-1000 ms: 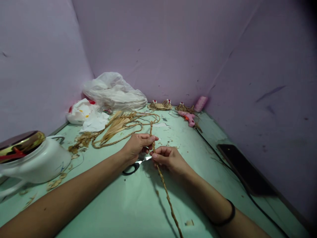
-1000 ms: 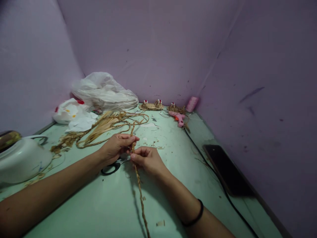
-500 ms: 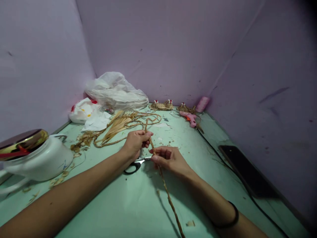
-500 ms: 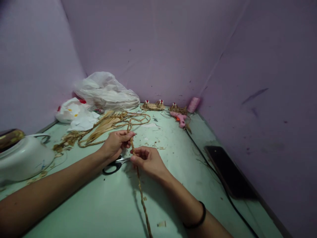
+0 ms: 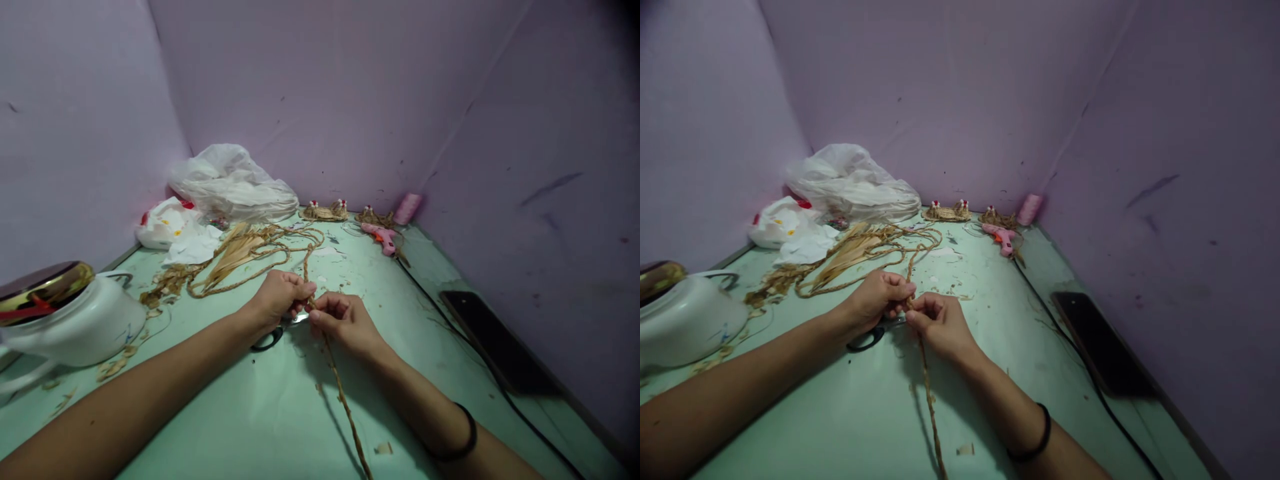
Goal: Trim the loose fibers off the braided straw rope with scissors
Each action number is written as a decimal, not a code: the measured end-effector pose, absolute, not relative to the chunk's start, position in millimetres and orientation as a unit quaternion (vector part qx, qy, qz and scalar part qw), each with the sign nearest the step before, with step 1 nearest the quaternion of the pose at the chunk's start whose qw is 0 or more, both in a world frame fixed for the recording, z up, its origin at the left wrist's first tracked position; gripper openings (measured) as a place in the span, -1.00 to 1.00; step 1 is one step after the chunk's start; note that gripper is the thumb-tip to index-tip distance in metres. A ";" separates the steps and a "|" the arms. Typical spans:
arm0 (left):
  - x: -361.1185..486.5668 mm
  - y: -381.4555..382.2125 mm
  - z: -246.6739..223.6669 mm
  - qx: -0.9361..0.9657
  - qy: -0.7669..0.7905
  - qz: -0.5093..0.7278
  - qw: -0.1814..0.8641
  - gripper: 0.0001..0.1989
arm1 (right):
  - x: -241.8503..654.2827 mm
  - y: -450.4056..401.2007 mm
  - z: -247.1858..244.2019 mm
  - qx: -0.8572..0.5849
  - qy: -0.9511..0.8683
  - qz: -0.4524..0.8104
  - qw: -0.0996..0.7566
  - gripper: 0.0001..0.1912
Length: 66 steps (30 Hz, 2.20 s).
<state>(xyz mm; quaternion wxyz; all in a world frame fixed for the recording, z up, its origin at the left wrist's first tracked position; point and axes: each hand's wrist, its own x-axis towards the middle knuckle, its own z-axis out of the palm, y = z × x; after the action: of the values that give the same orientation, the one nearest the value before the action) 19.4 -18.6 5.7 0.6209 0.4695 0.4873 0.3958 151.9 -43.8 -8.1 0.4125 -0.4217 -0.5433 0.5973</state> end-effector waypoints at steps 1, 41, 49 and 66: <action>21.5 -20.3 5.4 0.467 0.492 0.396 0.619 -0.70 | 151.3 -45.5 -8.1 -0.419 -0.559 0.576 0.424 -0.88; 9.6 -11.0 11.9 0.409 0.502 0.422 0.634 -0.72 | 153.2 -38.0 -12.4 -0.417 -0.459 0.675 0.399 -0.72; 19.2 -19.9 7.7 0.484 0.518 0.415 0.570 -0.68 | 154.1 -39.1 -13.7 -0.412 -0.495 0.677 0.357 -0.74; 9.1 -4.4 8.4 0.434 0.519 0.466 0.571 -0.70 | 154.5 -38.7 -9.5 -0.423 -0.486 0.670 0.369 -0.69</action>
<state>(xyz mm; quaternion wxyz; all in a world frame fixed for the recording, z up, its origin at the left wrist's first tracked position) 9.1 -4.4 8.4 0.5709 0.4339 0.5185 0.4657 154.5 -38.7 -9.5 0.3691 -0.4228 -0.4862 0.6698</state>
